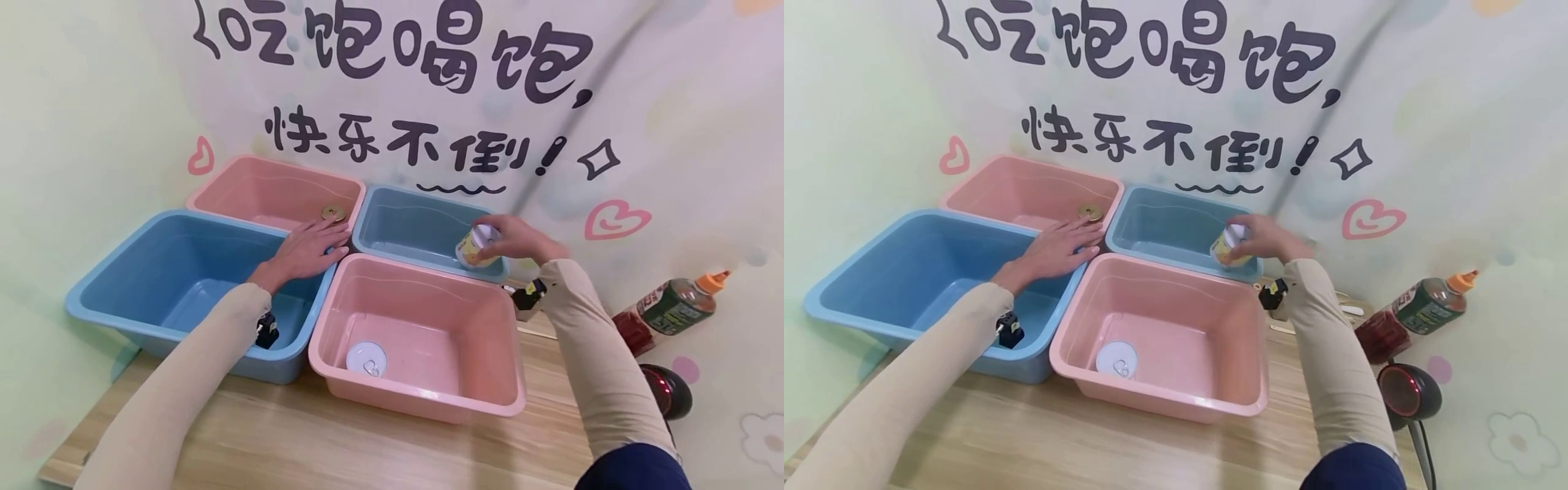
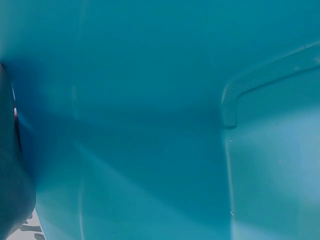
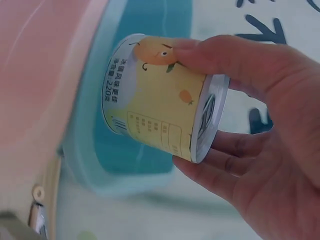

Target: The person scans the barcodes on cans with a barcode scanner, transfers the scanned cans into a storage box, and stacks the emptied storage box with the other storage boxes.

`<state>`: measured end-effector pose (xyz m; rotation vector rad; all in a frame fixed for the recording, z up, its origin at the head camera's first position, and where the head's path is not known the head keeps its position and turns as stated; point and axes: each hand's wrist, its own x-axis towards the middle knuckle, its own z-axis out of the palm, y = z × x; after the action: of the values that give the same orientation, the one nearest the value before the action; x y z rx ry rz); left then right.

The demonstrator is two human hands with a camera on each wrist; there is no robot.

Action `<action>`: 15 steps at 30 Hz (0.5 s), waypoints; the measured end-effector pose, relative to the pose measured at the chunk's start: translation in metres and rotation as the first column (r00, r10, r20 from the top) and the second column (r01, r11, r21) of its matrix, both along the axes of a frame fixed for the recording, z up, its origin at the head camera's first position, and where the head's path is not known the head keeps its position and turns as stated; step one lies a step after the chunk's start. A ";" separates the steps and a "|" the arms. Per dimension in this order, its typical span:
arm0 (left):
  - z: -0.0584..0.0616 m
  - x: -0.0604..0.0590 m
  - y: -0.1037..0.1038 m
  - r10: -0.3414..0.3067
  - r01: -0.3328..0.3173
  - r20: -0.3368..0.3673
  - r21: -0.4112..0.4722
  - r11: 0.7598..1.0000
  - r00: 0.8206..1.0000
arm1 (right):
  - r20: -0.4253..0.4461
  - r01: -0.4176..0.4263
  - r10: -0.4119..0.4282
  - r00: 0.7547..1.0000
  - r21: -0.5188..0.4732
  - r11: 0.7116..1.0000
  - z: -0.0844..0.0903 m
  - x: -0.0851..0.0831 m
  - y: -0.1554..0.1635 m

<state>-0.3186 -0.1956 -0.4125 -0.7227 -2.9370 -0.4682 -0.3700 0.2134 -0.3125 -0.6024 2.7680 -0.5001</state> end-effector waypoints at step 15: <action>-0.001 0.000 0.001 0.004 -0.004 0.007 0.008 1.000 1.000 | 0.107 -0.061 0.053 0.993 0.071 0.996 -0.043 -0.020 -0.045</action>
<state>-0.3186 -0.1951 -0.4138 -0.7151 -2.9402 -0.4832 -0.3895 0.1687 -0.3554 -0.6177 2.6498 -0.4031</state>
